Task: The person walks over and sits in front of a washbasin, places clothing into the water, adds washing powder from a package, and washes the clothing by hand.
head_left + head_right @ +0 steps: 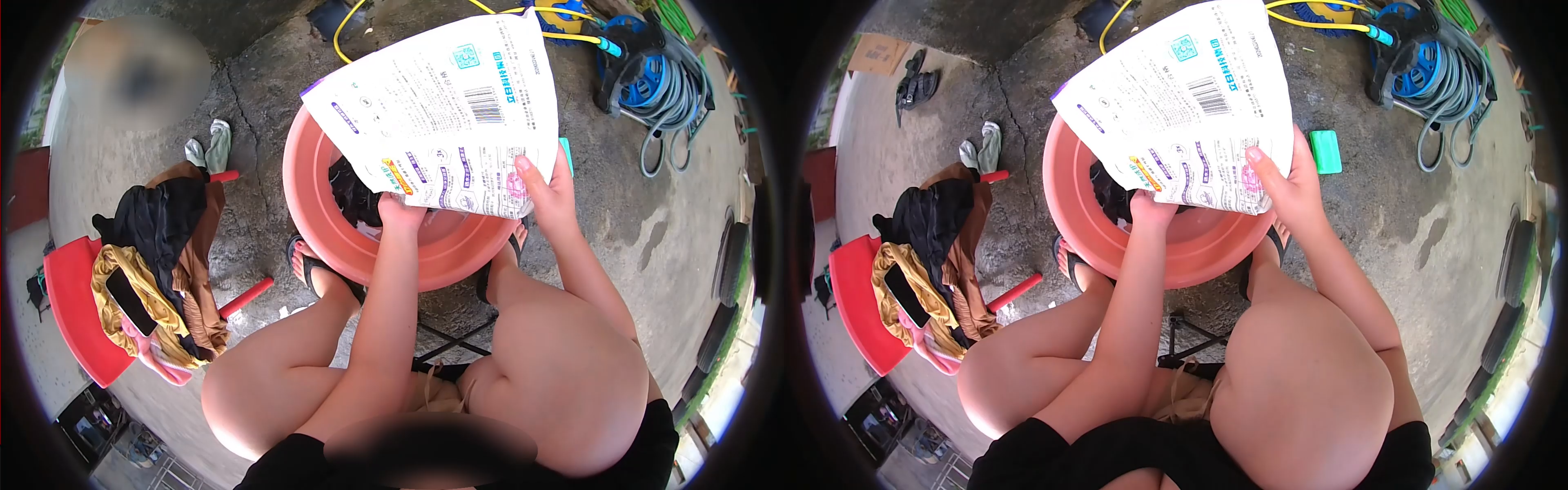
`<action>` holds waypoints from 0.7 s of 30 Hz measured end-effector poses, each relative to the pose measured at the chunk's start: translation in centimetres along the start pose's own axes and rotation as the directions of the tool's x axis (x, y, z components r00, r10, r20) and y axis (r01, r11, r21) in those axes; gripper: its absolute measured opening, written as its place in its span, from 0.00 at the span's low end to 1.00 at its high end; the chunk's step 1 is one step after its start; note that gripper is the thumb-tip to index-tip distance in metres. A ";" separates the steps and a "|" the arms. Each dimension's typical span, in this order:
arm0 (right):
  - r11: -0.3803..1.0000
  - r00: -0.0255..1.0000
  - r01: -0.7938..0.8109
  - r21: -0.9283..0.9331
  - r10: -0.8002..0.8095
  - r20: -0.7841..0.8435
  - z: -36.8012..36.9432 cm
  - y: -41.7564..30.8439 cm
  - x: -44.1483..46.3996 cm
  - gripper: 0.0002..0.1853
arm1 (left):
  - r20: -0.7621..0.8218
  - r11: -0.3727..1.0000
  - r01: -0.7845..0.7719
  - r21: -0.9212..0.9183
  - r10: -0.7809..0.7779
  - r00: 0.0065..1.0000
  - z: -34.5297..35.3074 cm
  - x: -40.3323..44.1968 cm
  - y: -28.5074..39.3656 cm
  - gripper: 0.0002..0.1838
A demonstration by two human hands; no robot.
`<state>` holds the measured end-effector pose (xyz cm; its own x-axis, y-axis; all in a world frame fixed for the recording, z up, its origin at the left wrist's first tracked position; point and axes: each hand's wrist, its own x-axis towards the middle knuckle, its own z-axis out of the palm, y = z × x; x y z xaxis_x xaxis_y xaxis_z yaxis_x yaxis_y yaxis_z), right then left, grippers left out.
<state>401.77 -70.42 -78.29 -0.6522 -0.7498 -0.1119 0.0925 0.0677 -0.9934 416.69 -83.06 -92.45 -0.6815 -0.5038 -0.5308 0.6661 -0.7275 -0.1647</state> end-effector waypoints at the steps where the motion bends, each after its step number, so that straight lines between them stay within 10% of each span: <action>1: 0.999 1.000 -0.011 0.041 0.012 -0.025 0.2 -0.3 0.1 0.23 | -0.025 0.999 -0.022 -0.038 0.021 0.999 -0.5 0.3 0.1 0.30; 21: 1.000 1.000 0.015 -0.021 -0.015 -0.001 -0.1 -0.3 0.4 0.24 | 0.027 0.999 -0.033 0.019 0.032 0.999 0.4 -0.4 -0.2 0.27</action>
<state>401.42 -70.67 -77.99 -0.6541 -0.7502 -0.0967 0.0668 0.0701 -0.9953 416.69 -82.98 -91.87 -0.6674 -0.5394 -0.5135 0.6823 -0.7191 -0.1314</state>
